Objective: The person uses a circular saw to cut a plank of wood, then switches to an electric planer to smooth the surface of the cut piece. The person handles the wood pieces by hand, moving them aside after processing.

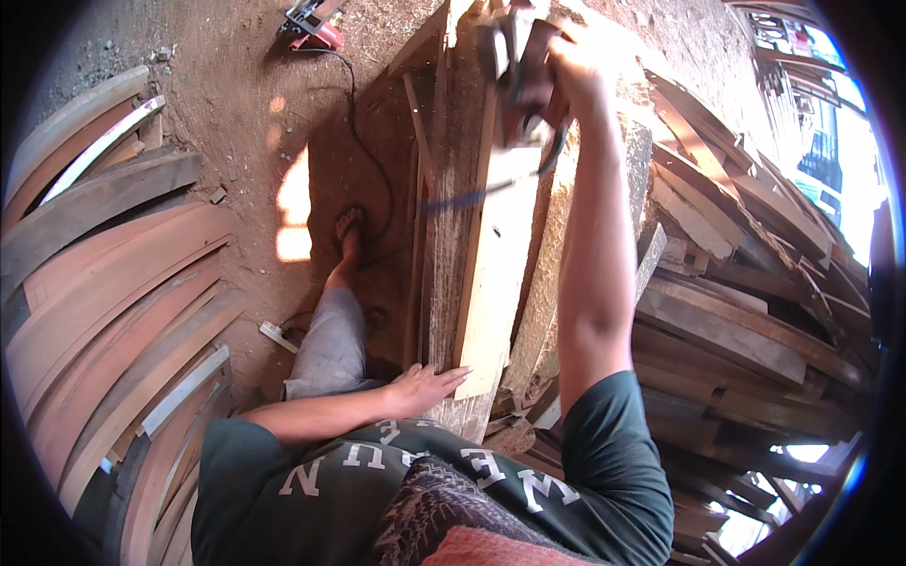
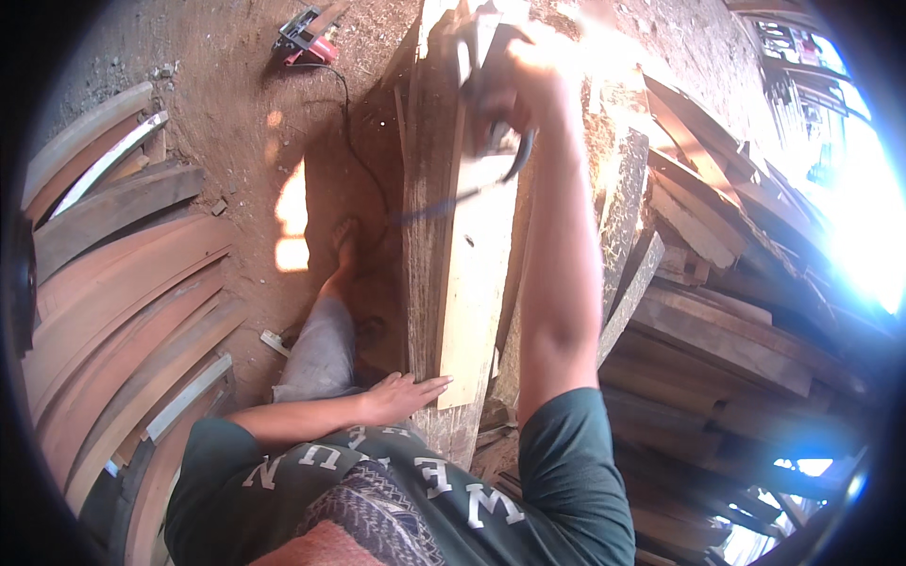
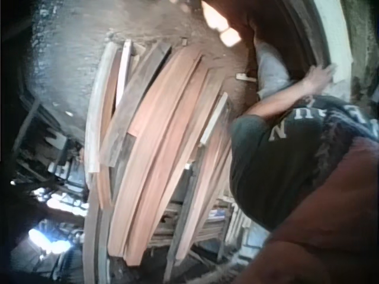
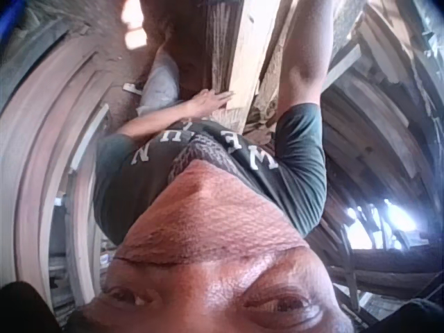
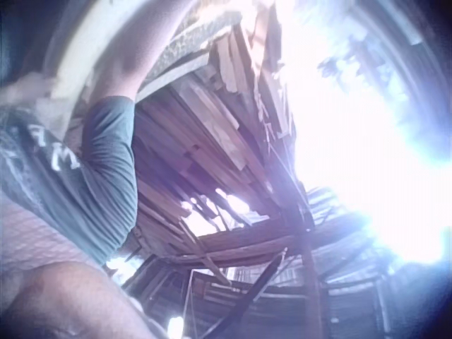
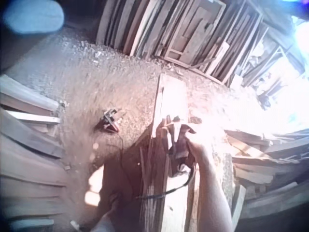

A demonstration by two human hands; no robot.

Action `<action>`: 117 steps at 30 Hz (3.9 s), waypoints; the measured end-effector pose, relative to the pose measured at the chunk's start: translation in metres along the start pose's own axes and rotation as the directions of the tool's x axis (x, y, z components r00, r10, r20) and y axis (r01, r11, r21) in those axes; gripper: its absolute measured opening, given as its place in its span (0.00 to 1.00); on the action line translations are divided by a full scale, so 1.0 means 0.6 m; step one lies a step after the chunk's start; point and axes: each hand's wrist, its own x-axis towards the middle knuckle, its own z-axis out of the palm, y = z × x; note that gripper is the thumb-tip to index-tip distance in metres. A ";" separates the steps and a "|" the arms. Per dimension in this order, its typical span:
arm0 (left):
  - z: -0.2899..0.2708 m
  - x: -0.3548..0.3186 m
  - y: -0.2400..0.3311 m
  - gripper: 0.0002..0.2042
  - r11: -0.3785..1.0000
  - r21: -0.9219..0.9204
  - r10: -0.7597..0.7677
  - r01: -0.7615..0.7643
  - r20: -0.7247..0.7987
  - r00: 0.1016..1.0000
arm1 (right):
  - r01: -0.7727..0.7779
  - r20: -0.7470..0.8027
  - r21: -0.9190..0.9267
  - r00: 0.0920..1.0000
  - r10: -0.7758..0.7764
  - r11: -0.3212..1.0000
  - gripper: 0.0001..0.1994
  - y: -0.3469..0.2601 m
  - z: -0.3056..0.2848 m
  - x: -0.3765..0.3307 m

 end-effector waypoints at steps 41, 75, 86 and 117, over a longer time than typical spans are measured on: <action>0.026 -0.031 0.021 0.29 0.999 0.012 0.047 -0.045 -0.242 0.969 | -0.406 -0.014 0.614 0.852 0.524 0.677 0.16 -0.144 -0.031 -0.495; 0.011 0.030 0.046 0.34 0.920 0.392 -0.018 -0.016 0.082 0.996 | 0.076 -0.463 0.231 0.885 0.041 0.970 0.13 0.049 0.015 0.050; -0.088 0.050 0.056 0.23 0.976 0.167 -0.031 0.137 -0.520 0.854 | -0.330 -0.113 0.554 0.880 0.462 0.764 0.25 -0.068 -0.062 -0.320; -0.102 -0.083 -0.115 0.33 0.705 -0.065 -0.660 0.706 -0.425 0.620 | -0.457 0.035 0.461 0.866 0.499 0.761 0.22 -0.044 -0.069 -0.238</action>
